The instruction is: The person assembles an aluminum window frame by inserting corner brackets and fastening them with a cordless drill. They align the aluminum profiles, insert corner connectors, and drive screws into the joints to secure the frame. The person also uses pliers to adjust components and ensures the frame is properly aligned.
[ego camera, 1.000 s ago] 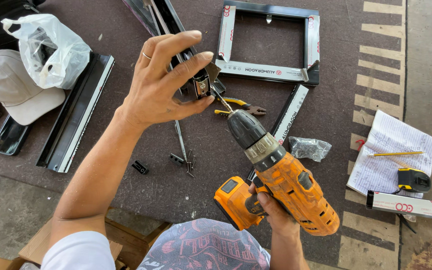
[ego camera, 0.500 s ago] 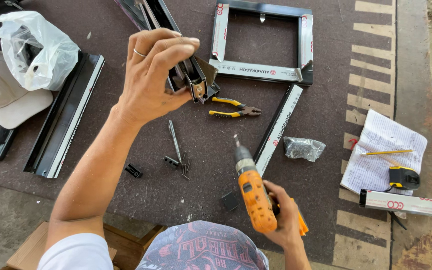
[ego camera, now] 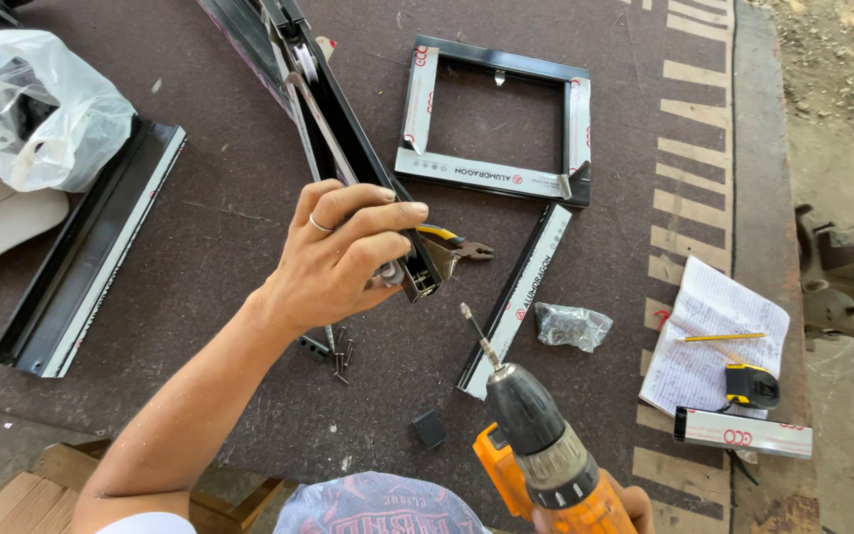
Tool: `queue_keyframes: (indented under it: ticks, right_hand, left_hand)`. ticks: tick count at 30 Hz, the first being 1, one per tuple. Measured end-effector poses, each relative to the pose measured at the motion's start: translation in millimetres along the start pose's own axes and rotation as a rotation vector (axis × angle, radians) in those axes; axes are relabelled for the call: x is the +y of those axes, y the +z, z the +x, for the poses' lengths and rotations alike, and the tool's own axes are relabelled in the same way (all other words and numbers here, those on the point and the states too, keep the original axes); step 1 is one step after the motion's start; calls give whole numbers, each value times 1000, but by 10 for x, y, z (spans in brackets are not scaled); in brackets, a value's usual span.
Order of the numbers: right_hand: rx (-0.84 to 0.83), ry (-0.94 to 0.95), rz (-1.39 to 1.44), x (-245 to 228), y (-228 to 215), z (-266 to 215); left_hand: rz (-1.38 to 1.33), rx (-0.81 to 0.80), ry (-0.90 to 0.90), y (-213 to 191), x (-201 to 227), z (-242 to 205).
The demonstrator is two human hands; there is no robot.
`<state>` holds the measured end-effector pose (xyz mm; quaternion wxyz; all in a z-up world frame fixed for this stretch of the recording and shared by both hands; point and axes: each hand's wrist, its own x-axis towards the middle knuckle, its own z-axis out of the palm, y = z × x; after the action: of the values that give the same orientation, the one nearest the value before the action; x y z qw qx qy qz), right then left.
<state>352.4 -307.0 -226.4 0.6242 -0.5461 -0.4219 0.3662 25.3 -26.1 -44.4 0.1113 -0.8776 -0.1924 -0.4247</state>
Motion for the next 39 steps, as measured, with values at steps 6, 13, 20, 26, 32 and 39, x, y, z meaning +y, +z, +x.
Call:
queue_keyframes:
  ticks: [6, 13, 20, 26, 32, 39]
  right_hand:
    - [50, 37, 77, 61, -58, -110]
    - [160, 129, 194, 5, 107, -232]
    - [222, 446, 625, -51, 107, -118]
    - [135, -72, 268, -247, 268, -241]
    - [167, -113, 151, -385, 411, -71]
    - [123, -110, -53, -215, 323, -58]
  left_hand:
    - [11, 31, 8, 107, 49, 24]
    - [11, 26, 0, 161, 45, -23]
    - [-21, 31, 13, 122, 82, 56]
    - [-48, 44, 42, 113, 137, 35]
    - [-71, 104, 24, 184, 130, 87]
    - [-94, 92, 28, 181, 118, 74]
